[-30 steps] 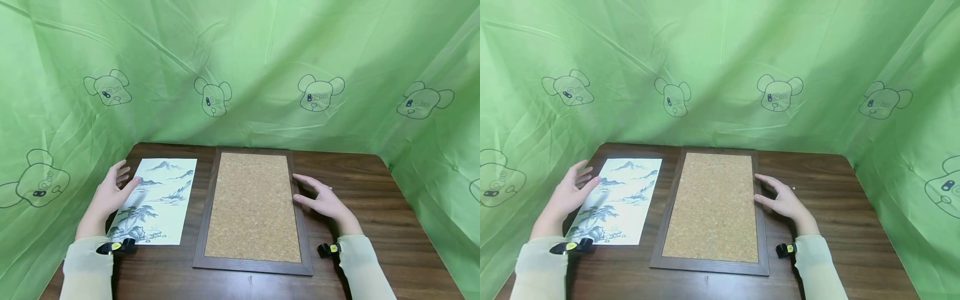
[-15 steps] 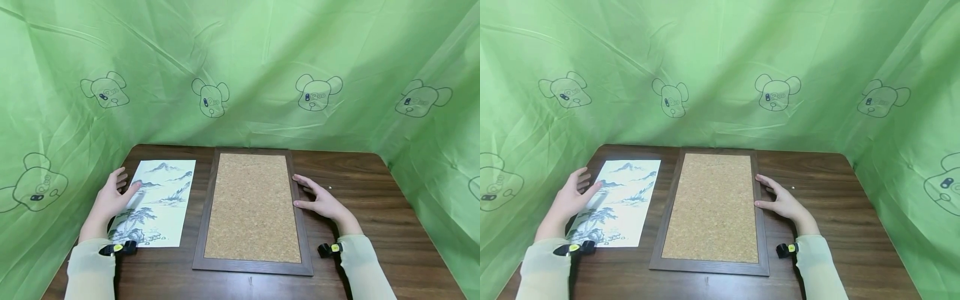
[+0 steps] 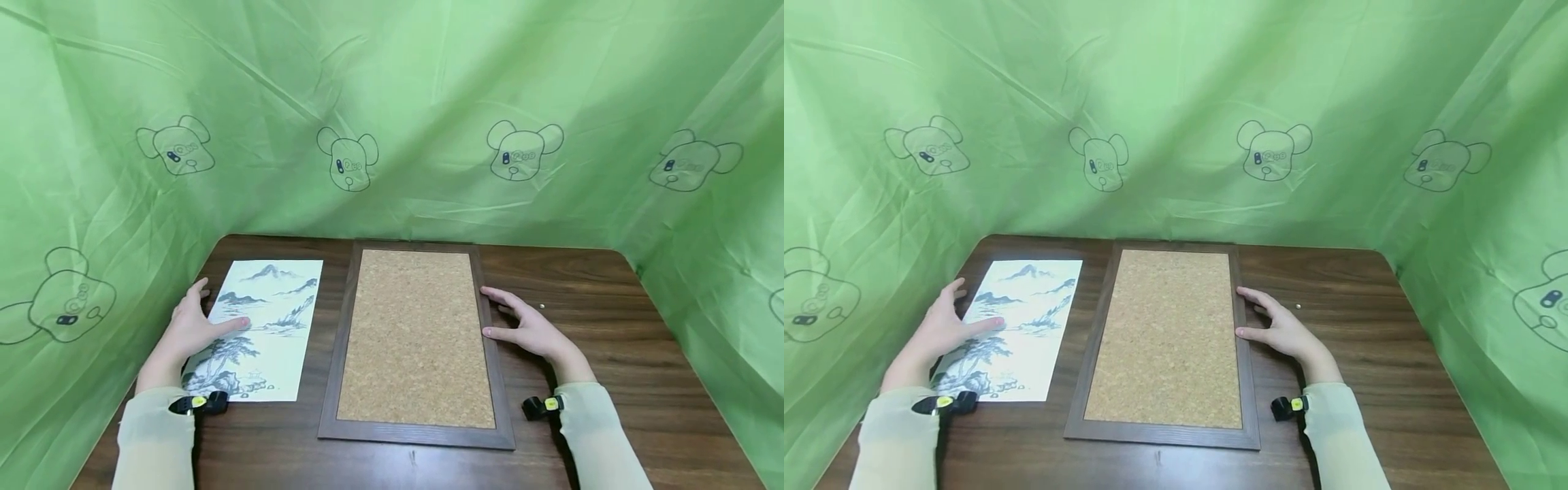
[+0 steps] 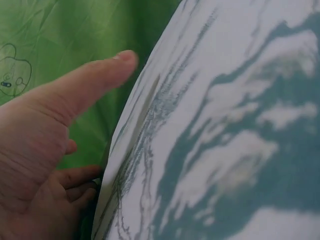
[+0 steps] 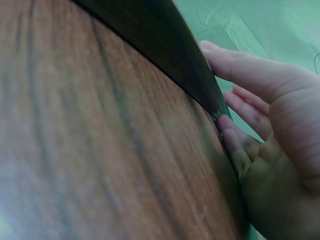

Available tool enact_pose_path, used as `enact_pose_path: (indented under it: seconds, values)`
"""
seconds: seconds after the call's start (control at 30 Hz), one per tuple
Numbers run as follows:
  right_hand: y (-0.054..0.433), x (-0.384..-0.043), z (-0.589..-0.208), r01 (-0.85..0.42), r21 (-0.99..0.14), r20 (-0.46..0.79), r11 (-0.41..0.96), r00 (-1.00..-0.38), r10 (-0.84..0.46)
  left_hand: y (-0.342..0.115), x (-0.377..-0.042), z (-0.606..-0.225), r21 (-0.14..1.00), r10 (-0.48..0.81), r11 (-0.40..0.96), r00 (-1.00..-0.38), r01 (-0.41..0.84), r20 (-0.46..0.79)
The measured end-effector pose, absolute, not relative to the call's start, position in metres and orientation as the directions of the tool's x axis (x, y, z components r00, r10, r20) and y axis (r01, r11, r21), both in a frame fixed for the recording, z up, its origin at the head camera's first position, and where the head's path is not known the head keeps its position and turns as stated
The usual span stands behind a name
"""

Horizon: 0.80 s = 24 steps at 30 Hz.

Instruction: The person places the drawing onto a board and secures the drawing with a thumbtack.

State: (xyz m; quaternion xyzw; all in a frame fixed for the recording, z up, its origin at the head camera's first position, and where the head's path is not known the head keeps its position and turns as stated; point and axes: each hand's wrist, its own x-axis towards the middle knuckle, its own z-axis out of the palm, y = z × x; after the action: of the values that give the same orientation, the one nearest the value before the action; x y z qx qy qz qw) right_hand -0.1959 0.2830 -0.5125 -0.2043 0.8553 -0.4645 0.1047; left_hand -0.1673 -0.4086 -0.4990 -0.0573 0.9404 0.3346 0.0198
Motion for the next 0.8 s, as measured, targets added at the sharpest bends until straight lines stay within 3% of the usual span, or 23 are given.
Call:
enact_pose_path:
  seconds: [0.37, 0.8]
  values:
    - [0.2824, -0.1952, -0.5113, -0.239, -0.836, -0.006, 0.494, -0.897, -0.443, -0.4057, -0.1679, -0.5012, 0.556, -0.082, 0.823, -0.993, -0.115, -0.084]
    - [0.282, -0.1947, -0.5107, -0.249, -0.843, 0.006, 0.478, -0.891, -0.453, -0.4041, -0.1659, -0.4979, 0.581, -0.097, 0.803, -0.991, -0.136, -0.098]
